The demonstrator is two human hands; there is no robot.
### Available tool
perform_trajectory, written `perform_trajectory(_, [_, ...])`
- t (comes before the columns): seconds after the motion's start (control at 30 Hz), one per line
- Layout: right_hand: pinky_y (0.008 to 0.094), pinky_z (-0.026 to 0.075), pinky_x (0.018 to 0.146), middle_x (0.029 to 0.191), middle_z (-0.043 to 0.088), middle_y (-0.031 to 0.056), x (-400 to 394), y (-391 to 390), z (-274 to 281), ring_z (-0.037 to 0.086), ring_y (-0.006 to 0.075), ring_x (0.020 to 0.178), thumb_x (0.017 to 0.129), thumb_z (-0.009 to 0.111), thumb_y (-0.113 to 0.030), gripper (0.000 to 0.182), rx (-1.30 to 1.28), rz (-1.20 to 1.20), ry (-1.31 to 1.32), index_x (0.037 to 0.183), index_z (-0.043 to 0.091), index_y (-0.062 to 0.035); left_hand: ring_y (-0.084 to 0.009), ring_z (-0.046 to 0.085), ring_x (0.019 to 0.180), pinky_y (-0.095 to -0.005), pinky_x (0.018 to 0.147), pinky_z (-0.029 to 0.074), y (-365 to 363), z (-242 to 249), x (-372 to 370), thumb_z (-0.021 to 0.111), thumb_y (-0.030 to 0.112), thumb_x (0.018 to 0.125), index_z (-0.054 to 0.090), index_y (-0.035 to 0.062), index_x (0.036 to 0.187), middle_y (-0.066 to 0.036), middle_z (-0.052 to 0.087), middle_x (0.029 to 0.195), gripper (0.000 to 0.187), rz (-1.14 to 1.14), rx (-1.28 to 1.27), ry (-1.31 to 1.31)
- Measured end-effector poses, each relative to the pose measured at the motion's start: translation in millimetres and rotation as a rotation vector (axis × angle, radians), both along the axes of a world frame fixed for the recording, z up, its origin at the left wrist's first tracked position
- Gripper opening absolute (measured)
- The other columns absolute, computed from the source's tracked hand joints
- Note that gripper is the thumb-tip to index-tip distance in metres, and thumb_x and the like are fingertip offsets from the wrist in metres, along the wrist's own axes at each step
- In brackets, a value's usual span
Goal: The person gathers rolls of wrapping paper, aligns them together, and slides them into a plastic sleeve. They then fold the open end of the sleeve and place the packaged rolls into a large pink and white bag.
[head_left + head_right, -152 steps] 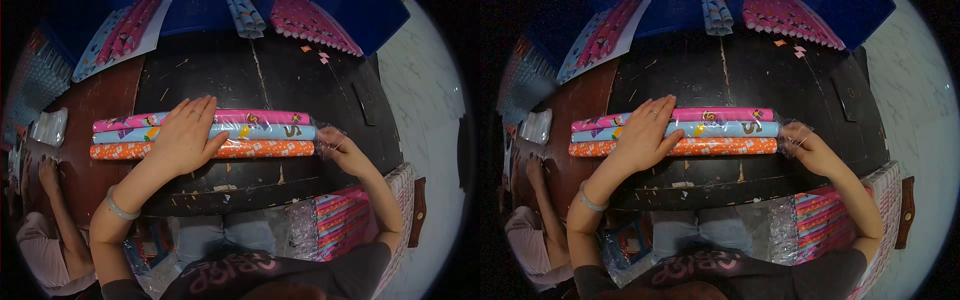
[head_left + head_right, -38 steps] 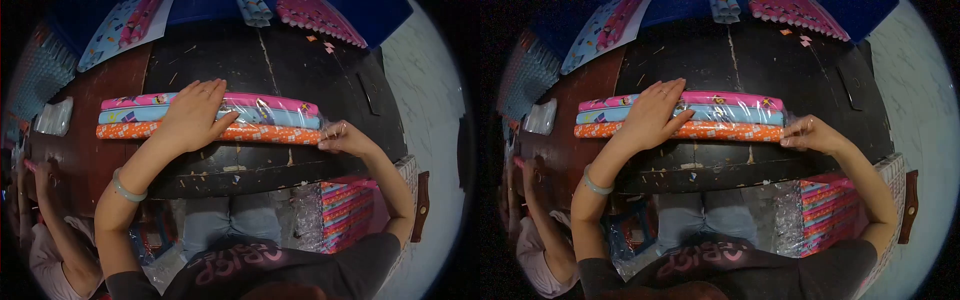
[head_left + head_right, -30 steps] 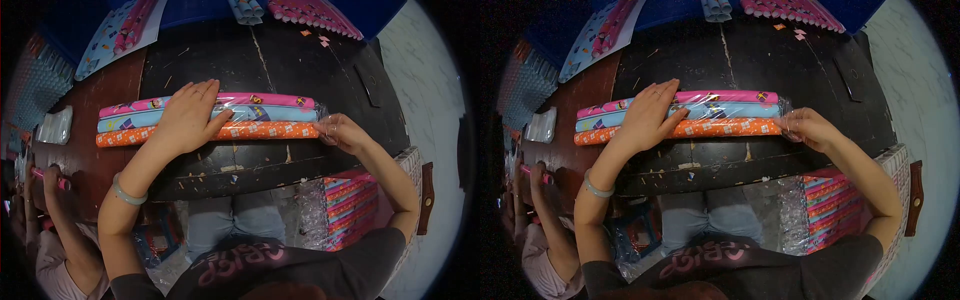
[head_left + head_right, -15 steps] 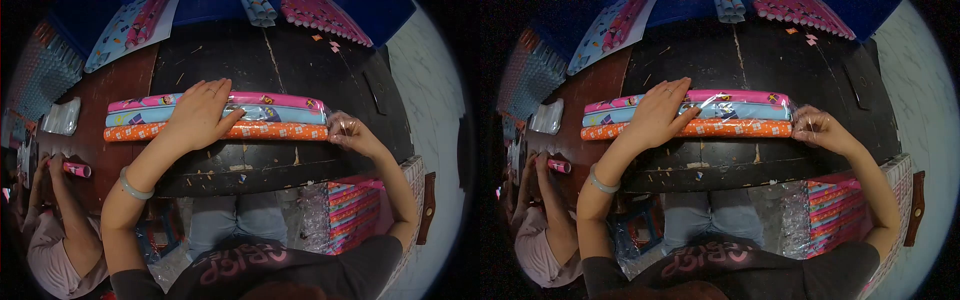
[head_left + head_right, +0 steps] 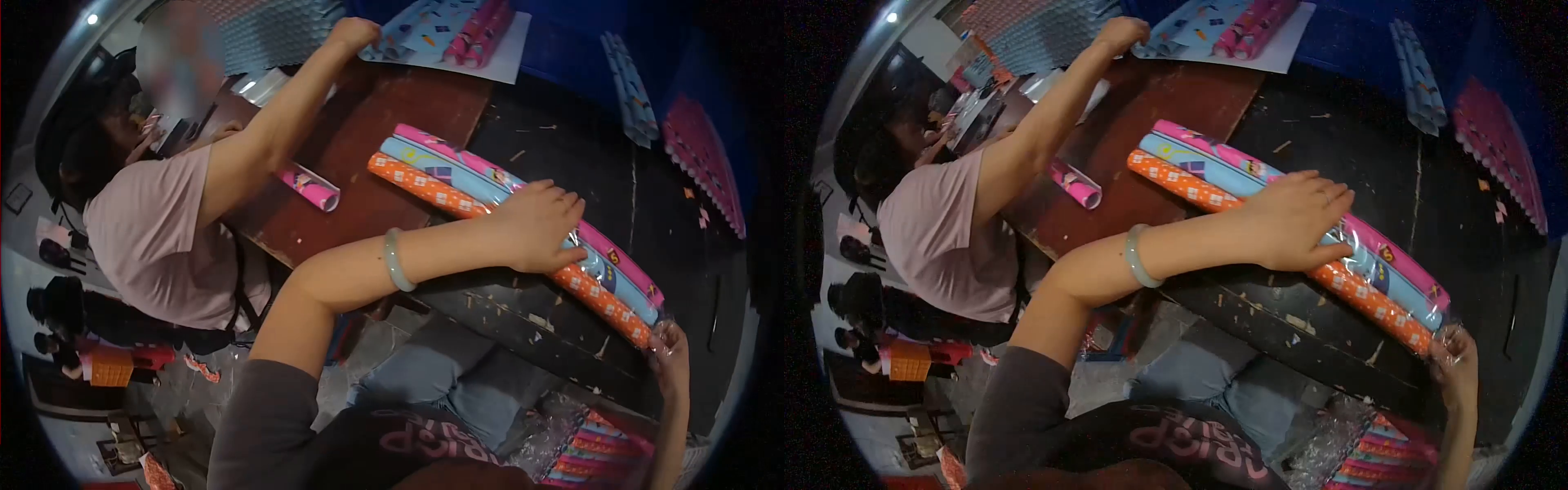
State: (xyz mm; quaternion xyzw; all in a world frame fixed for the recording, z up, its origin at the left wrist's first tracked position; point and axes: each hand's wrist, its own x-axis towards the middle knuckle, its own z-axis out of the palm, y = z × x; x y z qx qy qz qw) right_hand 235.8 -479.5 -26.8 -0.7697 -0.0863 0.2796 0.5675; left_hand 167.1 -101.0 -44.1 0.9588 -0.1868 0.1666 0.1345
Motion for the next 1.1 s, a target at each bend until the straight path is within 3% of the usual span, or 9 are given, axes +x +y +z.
perform_trajectory(0.13, [0.0180,0.027,0.038,0.065,0.060,0.0039,9,-10,0,0.039,0.0036,0.042,0.086,0.069,-0.016,0.017,-0.043,-0.020,0.115,0.082,0.055,-0.0058,-0.0343,0.049,0.124,-0.0423,0.110,0.030,-1,2,0,0.045,0.051,0.092,0.048,-0.0092,0.128,-0.024,0.052,0.131,0.070,0.004,0.019,0.027])
perform_trajectory(0.2, [0.0182,0.031,0.038,0.068,0.063,0.0073,14,-18,2,0.044,0.0051,0.041,0.087,0.068,-0.016,0.016,-0.095,0.137,0.162,0.084,0.057,-0.0042,-0.0345,0.049,0.124,-0.0419,0.110,0.030,-1,0,0,0.044,0.052,0.093,0.048,-0.0095,0.128,-0.025,0.052,0.131,0.070,0.012,0.011,0.011])
perform_trajectory(0.33, [0.0199,0.033,0.038,0.066,0.063,0.0092,12,-28,-15,0.047,0.0067,0.042,0.085,0.070,-0.015,0.018,-0.109,-0.032,0.070,0.084,0.059,-0.0014,-0.0347,0.050,0.122,-0.0415,0.109,0.031,-1,5,-1,0.045,0.051,0.092,0.049,-0.0107,0.126,-0.025,0.053,0.129,0.070,-0.012,0.017,0.040])
perform_trajectory(0.67, [0.0205,0.032,0.038,0.065,0.057,0.0030,3,-22,-22,0.045,0.0068,0.045,0.085,0.070,-0.016,0.022,-0.044,-0.016,0.119,0.090,0.056,-0.0014,-0.0346,0.051,0.121,-0.0414,0.106,0.033,0,3,0,0.045,0.049,0.092,0.048,-0.0118,0.127,-0.027,0.053,0.128,0.071,-0.028,0.002,0.053])
perform_trajectory(0.77, [0.0203,0.032,0.039,0.067,0.054,0.0004,-5,-15,-23,0.044,0.0065,0.047,0.087,0.069,-0.021,0.025,0.025,-0.405,0.092,0.095,0.054,-0.0025,-0.0345,0.051,0.121,-0.0416,0.107,0.033,0,3,0,0.045,0.050,0.092,0.048,-0.0119,0.127,-0.027,0.053,0.128,0.071,-0.041,-0.010,0.066])
perform_trajectory(0.87, [0.0201,0.032,0.041,0.070,0.053,-0.0002,5,-20,-16,0.044,0.0063,0.048,0.089,0.067,-0.026,0.028,-0.030,-0.273,0.188,0.098,0.053,-0.0036,-0.0345,0.051,0.120,-0.0416,0.106,0.033,0,-2,0,0.045,0.051,0.092,0.049,-0.0119,0.127,-0.027,0.054,0.127,0.072,-0.026,0.015,0.011])
perform_trajectory(1.07, [0.0210,0.033,0.043,0.070,0.053,-0.0010,11,-36,-13,0.046,0.0064,0.049,0.089,0.069,-0.025,0.029,-0.212,0.102,0.072,0.102,0.055,-0.0039,-0.0349,0.053,0.117,-0.0416,0.106,0.033,-1,-2,-1,0.047,0.051,0.090,0.051,-0.0124,0.124,-0.028,0.056,0.124,0.072,-0.027,-0.025,0.015])
perform_trajectory(1.1, [0.0210,0.033,0.043,0.070,0.054,-0.0010,6,-36,-18,0.046,0.0064,0.049,0.088,0.070,-0.024,0.028,-0.147,0.056,0.054,0.101,0.056,-0.0038,-0.0349,0.053,0.117,-0.0416,0.106,0.033,-1,-5,-1,0.047,0.051,0.090,0.051,-0.0124,0.124,-0.028,0.056,0.124,0.072,-0.023,-0.034,0.015])
